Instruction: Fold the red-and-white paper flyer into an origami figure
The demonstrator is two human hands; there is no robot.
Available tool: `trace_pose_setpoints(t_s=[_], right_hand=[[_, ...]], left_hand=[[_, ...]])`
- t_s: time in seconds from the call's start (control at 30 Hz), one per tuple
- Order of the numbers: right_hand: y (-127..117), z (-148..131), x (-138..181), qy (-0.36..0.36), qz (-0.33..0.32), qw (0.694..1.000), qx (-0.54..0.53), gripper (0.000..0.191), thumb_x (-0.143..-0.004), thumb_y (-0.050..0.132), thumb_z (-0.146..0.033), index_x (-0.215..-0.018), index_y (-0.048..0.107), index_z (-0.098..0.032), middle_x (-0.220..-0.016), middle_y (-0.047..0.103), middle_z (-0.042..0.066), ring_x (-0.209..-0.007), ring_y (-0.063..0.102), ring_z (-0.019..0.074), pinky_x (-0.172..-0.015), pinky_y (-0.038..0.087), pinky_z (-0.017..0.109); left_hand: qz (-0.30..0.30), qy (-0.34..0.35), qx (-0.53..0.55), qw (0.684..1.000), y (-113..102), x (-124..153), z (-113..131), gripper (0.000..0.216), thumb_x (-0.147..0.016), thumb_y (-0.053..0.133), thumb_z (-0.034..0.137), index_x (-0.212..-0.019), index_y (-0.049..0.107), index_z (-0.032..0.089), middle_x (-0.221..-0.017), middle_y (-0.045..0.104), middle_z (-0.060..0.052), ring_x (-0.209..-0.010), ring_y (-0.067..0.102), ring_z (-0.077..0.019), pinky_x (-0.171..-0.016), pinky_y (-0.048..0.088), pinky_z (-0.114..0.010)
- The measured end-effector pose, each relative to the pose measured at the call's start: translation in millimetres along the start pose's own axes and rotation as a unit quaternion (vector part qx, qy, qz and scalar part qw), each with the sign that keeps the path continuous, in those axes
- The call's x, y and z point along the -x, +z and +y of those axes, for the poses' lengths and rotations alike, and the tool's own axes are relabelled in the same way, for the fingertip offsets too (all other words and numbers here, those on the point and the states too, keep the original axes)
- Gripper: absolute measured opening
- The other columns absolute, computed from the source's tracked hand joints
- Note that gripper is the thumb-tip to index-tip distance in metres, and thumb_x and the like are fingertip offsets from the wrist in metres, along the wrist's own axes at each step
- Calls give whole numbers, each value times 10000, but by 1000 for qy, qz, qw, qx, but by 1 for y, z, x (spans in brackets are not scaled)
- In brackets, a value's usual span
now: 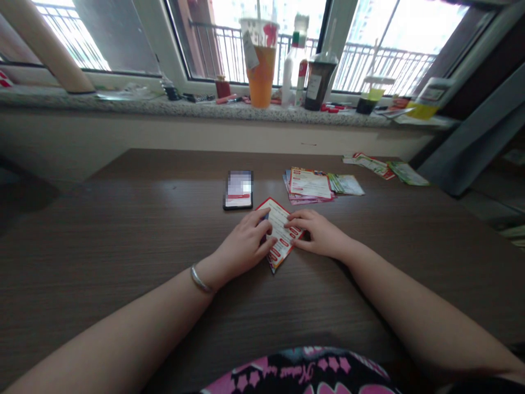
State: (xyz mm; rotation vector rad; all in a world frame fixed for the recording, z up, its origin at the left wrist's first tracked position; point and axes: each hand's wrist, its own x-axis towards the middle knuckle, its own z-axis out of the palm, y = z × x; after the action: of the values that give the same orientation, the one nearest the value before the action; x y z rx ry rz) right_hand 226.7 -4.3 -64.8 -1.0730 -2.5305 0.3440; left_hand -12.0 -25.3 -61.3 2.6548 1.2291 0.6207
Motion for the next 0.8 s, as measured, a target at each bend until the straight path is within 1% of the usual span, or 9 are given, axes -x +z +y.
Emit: trace_pose_setpoints(t_s=[0.1, 0.17, 0.23, 0.3, 0.37, 0.43, 0.57, 0.7, 0.8], right_hand=[[-1, 0, 1, 1, -8, 1000, 11, 435, -800, 674, -394, -1208, 639, -249, -1297, 581, 93, -1196, 518, 269, -1019, 424, 481], [0, 1, 1, 0, -12, 1000, 16, 481, -801, 670, -431, -1243, 620, -249, -1317, 575, 95, -1216, 509, 277, -1030, 417, 493], [0, 3, 2, -1, -12, 1000, 15, 496, -797, 676, -425, -1256, 614, -249, -1326, 577, 96, -1233, 504, 281, -1043, 407, 502], [0, 5, 2, -4, -9, 1000, 5, 450, -796, 682, -387, -1225, 638, -257, -1318, 589, 90, -1236, 511, 276, -1052, 402, 507], [0, 8, 3, -7, -6, 1000, -11, 384, -799, 679, -344, -1174, 670, -264, -1300, 606, 83, -1227, 526, 266, -1055, 403, 504], [0, 9, 3, -7, -6, 1000, -23, 351, -795, 680, -317, -1142, 687, -262, -1289, 615, 82, -1219, 539, 262, -1058, 404, 500], [-3, 9, 3, 0, -11, 1000, -23, 352, -783, 690, -307, -1127, 686, -235, -1291, 611, 100, -1214, 545, 265, -1054, 413, 492], [-5, 6, 1, 7, -18, 999, -35, 258, -787, 686, -276, -1035, 674, -207, -1256, 627, 104, -1158, 584, 246, -1012, 455, 464], [-6, 5, 1, 4, -17, 999, -43, 218, -780, 690, -260, -991, 658, -214, -1230, 639, 91, -1142, 593, 241, -996, 465, 460]], left_hand=[[25, -25, 9, 999, -3, -1, -1, 187, -923, 482, 329, -856, 548, 168, -1413, 438, -136, -1317, 404, -272, -1092, 369, -481], [36, -38, 7, 999, -4, -1, -3, 138, -900, 506, 291, -839, 528, 170, -1400, 451, -133, -1291, 431, -267, -1077, 389, -468], [46, -50, 4, 998, -4, 0, -7, 86, -870, 525, 247, -899, 532, 166, -1393, 453, -132, -1270, 448, -260, -1067, 403, -447], [56, -59, 0, 997, -3, 1, -11, 225, -849, 532, 226, -1063, 527, 158, -1374, 458, -132, -1257, 453, -257, -1064, 409, -439], [59, -62, -8, 996, -3, 2, -15, 407, -840, 534, 231, -1236, 475, 159, -1335, 469, -129, -1233, 463, -257, -1066, 408, -439], [53, -67, -29, 996, -2, 2, -16, 500, -836, 534, 250, -1319, 443, 162, -1298, 473, -130, -1207, 473, -266, -1070, 400, -445], [35, -92, -67, 993, -1, 2, -16, 543, -816, 541, 267, -1340, 460, 149, -1292, 446, -146, -1198, 466, -300, -1065, 392, -469], [18, -75, -55, 996, 2, 2, -16, 508, -811, 517, 225, -1313, 483, 154, -1303, 454, -142, -1227, 441, -290, -1068, 387, -459], [28, -81, -75, 994, 4, 3, -14, 515, -812, 525, 241, -1318, 474, 165, -1321, 464, -142, -1266, 407, -308, -1078, 363, -487]])
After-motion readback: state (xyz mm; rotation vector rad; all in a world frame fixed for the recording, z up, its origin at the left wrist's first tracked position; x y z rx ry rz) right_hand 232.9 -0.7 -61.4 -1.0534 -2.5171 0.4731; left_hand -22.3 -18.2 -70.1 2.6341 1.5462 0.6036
